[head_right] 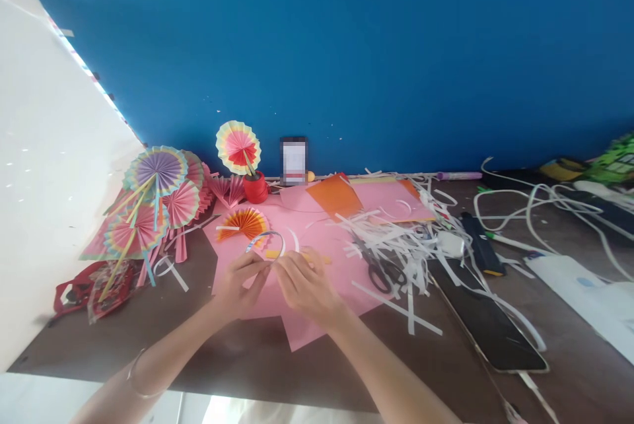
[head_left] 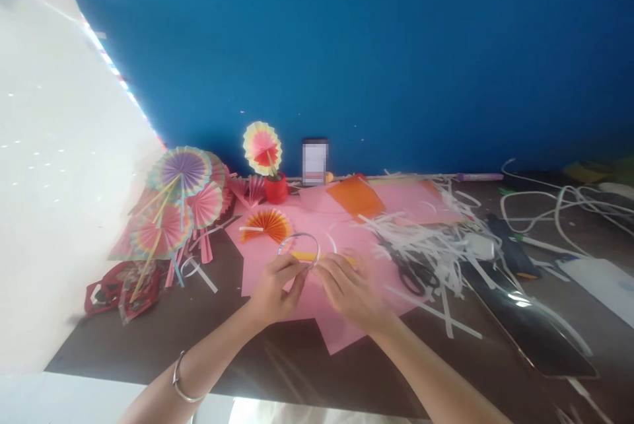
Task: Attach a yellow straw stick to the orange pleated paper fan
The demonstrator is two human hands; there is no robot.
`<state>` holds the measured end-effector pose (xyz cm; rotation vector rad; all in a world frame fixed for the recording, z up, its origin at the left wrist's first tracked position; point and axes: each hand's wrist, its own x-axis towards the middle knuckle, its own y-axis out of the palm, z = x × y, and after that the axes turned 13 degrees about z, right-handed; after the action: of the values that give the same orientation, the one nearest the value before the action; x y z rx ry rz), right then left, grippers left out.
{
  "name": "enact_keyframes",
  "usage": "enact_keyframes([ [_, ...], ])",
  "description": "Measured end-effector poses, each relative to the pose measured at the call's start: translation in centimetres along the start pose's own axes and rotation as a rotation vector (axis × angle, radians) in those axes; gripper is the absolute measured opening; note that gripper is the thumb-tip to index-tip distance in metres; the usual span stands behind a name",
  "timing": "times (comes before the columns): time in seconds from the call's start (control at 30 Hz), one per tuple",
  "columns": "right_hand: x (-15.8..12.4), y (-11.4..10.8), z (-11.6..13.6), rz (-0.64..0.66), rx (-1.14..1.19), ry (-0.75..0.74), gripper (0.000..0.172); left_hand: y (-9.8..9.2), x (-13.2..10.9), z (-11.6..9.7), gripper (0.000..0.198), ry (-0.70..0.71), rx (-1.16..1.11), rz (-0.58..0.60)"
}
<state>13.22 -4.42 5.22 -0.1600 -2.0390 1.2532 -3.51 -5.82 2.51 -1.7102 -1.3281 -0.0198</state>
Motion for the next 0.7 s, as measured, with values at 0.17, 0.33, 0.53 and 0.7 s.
enact_keyframes([
  [0.17, -0.6, 0.1, -0.1, -0.24, 0.035, 0.009, 0.011, -1.9, 0.1, 2.0, 0.02, -0.122, 0.063, -0.18],
  [0.33, -0.8, 0.2, -2.0, -0.3, 0.062, 0.227, 0.016, -7.2, -0.3, 8.3, 0.021, -0.395, 0.605, -0.365],
  [0.53, -1.0, 1.2, -3.6, -0.188, 0.11, 0.256, 0.018, -6.9, -0.1, 8.3, 0.032, -0.565, 0.916, -0.195],
  [0.7, -0.9, 1.2, -3.7, -0.223, 0.206, 0.231, 0.017, -2.4, 0.6, 5.7, 0.022, -0.189, 0.574, 0.103],
])
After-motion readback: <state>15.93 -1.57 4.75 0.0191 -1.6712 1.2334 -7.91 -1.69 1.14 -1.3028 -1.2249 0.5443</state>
